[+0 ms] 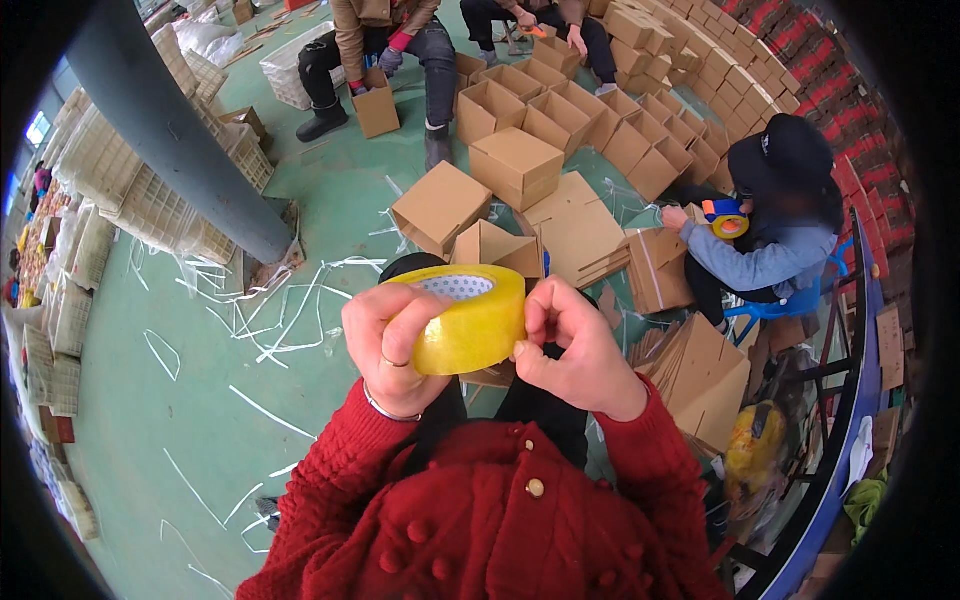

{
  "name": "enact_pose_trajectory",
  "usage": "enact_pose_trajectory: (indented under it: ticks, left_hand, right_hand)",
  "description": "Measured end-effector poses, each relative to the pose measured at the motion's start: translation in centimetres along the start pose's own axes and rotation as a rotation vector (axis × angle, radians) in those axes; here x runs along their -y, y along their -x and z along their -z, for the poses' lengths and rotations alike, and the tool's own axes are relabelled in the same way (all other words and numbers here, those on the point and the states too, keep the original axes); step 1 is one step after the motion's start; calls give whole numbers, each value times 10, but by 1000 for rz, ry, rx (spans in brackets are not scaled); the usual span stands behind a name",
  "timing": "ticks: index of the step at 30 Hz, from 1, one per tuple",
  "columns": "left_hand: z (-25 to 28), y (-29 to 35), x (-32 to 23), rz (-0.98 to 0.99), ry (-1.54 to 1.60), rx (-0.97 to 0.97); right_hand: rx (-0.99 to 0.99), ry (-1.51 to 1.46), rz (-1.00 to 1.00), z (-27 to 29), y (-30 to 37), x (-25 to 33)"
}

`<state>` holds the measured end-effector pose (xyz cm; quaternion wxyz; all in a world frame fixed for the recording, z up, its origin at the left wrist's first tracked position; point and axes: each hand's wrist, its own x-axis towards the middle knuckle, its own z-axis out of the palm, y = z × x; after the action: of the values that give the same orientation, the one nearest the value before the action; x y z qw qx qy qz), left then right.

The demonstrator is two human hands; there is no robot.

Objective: The person assembles flat cardboard boxes by folding the flaps and securing them with yellow packing tape. They repeatedly pick up a tape dispenser, apply tape to the box seams, and place the finished boxes aside. Other workers are visible in the background performing similar tasks.

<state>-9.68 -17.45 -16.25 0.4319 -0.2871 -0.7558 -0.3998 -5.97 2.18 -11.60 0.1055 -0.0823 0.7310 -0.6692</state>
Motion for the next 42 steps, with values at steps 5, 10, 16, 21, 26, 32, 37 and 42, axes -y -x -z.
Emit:
enact_pose_trajectory:
  ticks: [5, 10, 16, 21, 26, 32, 37, 42]
  left_hand:
    - [-3, -2, 1, 129, -17, 10]
    - [-7, -6, 0, 175, -43, 1]
    - [-8, -9, -2, 181, -102, 25]
    - [-7, -11, -5, 156, -193, 51]
    - [-4, -12, -7, 142, -225, 86]
    - [-4, -8, 1, 247, 23, 10]
    - [-2, 1, 10, 375, 277, -38]
    - [-5, 9, 17, 655, 794, -184]
  right_hand:
    - [-27, 200, 248, -1, 0, 1]
    - [-262, 766, 606, -9, 2, 3]
    - [-422, 963, 798, -13, -2, 1]
    - [-465, 1041, 788, -19, -2, 0]
    - [-461, 1087, 785, -21, -3, -2]
    - [-394, 505, 641, -9, -2, -7]
    - [-264, -430, 368, -7, 0, -16]
    - [-265, -665, 314, -2, 6, -18]
